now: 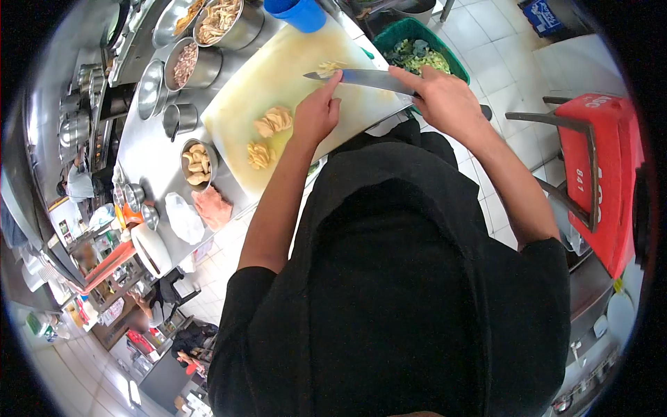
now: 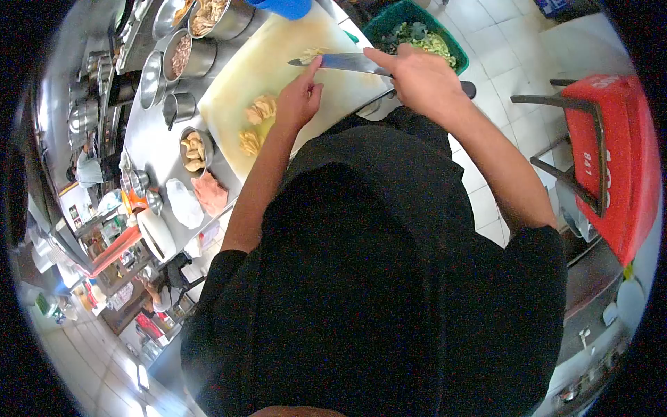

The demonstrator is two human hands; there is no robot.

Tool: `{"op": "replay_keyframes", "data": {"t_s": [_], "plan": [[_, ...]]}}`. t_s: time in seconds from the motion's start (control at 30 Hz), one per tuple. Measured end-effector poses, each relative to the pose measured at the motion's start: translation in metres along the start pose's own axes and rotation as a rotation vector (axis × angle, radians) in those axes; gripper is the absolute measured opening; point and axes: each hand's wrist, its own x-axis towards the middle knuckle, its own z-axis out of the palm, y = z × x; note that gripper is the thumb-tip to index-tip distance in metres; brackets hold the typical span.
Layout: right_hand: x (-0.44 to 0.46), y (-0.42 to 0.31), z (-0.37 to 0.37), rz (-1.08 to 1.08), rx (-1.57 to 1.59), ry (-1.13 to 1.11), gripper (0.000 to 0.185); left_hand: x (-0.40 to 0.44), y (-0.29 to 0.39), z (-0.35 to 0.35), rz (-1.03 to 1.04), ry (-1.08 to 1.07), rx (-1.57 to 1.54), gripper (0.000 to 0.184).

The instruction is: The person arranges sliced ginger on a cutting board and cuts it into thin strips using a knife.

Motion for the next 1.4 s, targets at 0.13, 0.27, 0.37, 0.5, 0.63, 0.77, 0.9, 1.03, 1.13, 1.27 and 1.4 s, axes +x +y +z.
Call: {"op": "replay_keyframes", "data": {"t_s": [0.13, 0.27, 0.37, 0.5, 0.63, 0.77, 0.9, 1.03, 1.13, 1.27, 1.4], "plan": [[-0.014, 0.006, -0.017, 0.034, 0.001, 0.008, 0.066, 0.006, -0.015, -0.002, -0.014, -0.027, -0.021, 0.063], [-0.034, 0.007, -0.037, 0.112, 0.027, -0.015, 0.075, 0.01, -0.036, -0.004, -0.026, -0.015, 0.017, 0.064], [-0.047, 0.006, -0.051, 0.208, 0.067, -0.075, 0.07, 0.013, -0.043, -0.014, -0.064, -0.051, 0.049, 0.064], [-0.054, 0.009, -0.044, 0.263, 0.27, -0.115, 0.052, 0.011, -0.053, -0.023, 0.055, 0.04, 0.048, 0.061], [-0.058, 0.0, 0.0, 0.241, 0.477, -0.056, 0.038, -0.001, -0.064, -0.044, 0.056, 0.197, -0.052, 0.053], [-0.057, -0.028, 0.019, 0.267, 0.579, -0.104, 0.034, -0.031, -0.107, -0.08, -0.092, 0.318, -0.23, 0.044], [-0.051, -0.046, 0.034, 0.356, 0.563, -0.22, 0.031, -0.069, -0.163, -0.097, -0.181, 0.316, -0.143, 0.043], [-0.046, -0.059, 0.055, 0.291, 0.599, -0.168, 0.03, -0.097, -0.173, -0.096, -0.122, 0.241, -0.12, 0.046], [-0.042, -0.07, 0.064, 0.271, 0.605, -0.156, 0.03, -0.101, -0.184, -0.085, -0.03, 0.231, -0.099, 0.048], [-0.037, -0.091, 0.07, 0.29, 0.561, -0.214, 0.029, -0.099, -0.196, -0.074, 0.066, 0.267, -0.05, 0.048], [-0.04, -0.108, 0.085, 0.287, 0.511, -0.225, 0.029, -0.094, -0.203, -0.075, 0.061, 0.224, -0.062, 0.045]]}}
